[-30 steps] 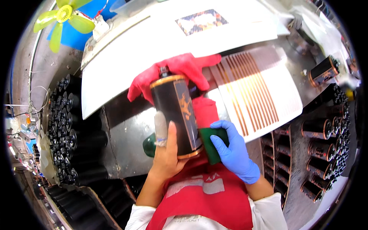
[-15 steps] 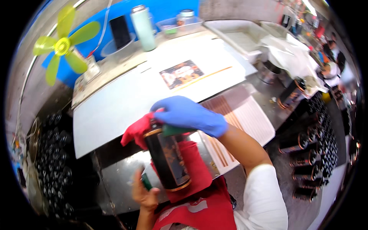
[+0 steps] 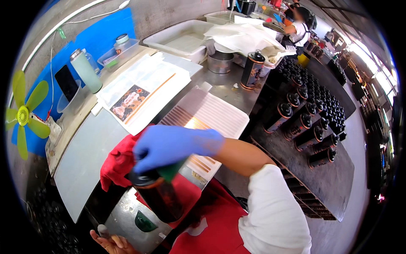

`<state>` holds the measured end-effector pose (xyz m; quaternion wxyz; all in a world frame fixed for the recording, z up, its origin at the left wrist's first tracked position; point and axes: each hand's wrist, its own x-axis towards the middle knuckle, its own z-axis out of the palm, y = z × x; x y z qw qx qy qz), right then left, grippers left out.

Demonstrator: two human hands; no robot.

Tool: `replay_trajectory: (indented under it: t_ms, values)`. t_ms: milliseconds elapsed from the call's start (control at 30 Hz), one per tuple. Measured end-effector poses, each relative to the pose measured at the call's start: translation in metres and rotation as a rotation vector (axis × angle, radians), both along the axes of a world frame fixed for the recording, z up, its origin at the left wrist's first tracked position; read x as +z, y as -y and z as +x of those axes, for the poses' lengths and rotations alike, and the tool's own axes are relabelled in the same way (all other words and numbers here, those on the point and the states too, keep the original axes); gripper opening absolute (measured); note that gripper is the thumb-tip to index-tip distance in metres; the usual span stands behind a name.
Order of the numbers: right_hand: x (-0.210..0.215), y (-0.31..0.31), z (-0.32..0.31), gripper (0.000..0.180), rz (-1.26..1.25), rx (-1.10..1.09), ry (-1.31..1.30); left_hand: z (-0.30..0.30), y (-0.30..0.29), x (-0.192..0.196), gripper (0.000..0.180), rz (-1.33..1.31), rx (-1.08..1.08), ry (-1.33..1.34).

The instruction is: The person applies decorative stickers and gold foil strips to black cylindrical cans. They smooth each sticker with a green tool, then apply a gold strip to the top and bottom rims, pressing it down to adhere.

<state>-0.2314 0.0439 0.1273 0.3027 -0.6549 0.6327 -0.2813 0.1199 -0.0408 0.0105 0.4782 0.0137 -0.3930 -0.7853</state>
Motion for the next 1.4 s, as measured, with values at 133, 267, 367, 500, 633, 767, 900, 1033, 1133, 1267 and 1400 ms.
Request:
replay_trajectory:
  t_ms: [133, 267, 367, 500, 633, 767, 900, 1033, 1133, 1267, 1400]
  values:
    - [0.023, -0.114, 0.005, 0.034, 0.038, -0.400, -0.025, 0.016, 0.014, 0.006, 0.038, -0.094, 0.473, 0.363]
    - [0.028, -0.221, -0.004, 0.024, -0.096, -0.962, -0.093, 0.020, 0.035, 0.026, 0.051, -1.150, 1.670, 1.236]
    - [0.009, -0.274, -0.028, 0.024, -0.002, -1.341, -0.346, 0.059, 0.071, 0.011, 0.064, -1.162, 1.916, 1.489]
    - [-0.048, -0.347, -0.085, 0.030, 0.120, -1.576, -0.711, 0.076, 0.088, 0.002, 0.063, -1.260, 1.786, 1.780]
    - [-0.103, -0.391, -0.128, 0.032, 0.269, -1.693, -0.787, 0.097, 0.097, 0.008, 0.058, -0.968, 1.848, 1.819]
    - [-0.136, -0.401, -0.147, 0.033, 0.195, -1.731, -0.715, 0.180, 0.148, 0.006, 0.036, -0.926, 1.786, 2.198]
    - [-0.107, -0.395, -0.131, 0.034, 0.367, -1.659, -0.760, 0.150, 0.134, 0.004, 0.031, -0.748, 1.704, 2.059]
    - [-0.074, -0.351, -0.109, 0.028, 0.206, -1.686, -0.848, 0.132, 0.101, 0.017, 0.021, -0.886, 1.645, 2.031]
    - [-0.071, -0.303, -0.102, 0.021, -0.092, -1.452, -0.599, 0.111, 0.076, 0.025, 0.017, -1.138, 1.499, 1.804]
    - [-0.072, -0.208, -0.090, 0.019, -0.089, -1.176, -0.302, 0.076, 0.031, 0.043, 0.020, -1.231, 1.493, 1.658]
    - [-0.079, -0.115, -0.104, 0.023, -0.121, -0.904, -0.054, 0.047, -0.009, 0.096, 0.019, -1.054, 1.313, 1.460]
